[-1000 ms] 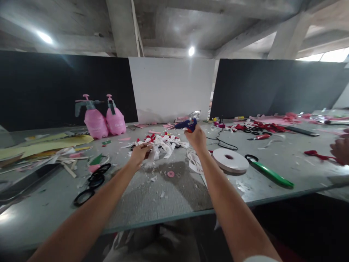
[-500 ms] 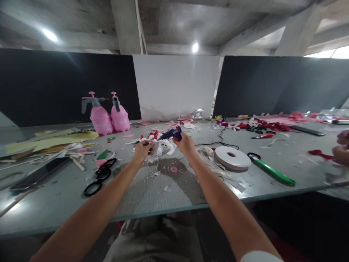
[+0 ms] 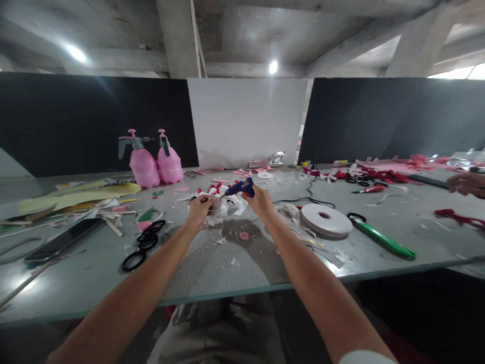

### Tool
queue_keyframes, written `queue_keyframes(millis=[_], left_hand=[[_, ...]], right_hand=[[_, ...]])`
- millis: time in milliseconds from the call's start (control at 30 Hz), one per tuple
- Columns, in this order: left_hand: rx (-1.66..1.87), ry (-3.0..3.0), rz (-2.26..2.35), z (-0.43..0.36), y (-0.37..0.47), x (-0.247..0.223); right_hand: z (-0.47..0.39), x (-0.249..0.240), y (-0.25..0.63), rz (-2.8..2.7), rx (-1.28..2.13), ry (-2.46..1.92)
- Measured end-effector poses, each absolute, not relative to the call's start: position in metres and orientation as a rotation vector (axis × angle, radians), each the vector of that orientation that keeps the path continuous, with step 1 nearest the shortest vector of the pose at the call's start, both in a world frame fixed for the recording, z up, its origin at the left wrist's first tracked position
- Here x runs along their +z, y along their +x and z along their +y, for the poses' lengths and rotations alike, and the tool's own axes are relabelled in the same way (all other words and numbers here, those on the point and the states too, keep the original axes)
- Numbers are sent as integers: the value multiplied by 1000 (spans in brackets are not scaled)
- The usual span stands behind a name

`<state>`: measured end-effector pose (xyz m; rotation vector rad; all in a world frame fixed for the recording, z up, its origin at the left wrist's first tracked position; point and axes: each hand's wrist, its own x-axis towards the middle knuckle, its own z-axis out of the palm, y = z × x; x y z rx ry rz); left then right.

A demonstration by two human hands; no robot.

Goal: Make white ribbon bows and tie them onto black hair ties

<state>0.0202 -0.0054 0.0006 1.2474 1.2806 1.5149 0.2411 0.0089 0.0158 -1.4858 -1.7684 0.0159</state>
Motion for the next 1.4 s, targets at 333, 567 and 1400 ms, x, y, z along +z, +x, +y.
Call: queue_keyframes(millis=[333,567,1400], left_hand=[[1484,1222,1241,-9,24,2],[1508,1233,1225,-11,25,2],[1539,1291,1215,-1,21,-11]], right_hand=[[9,14,244,-1777,-23,-1464],[9,14,244,-1768,-18,-1457],[14,11,250,-1776,-30,-1418]])
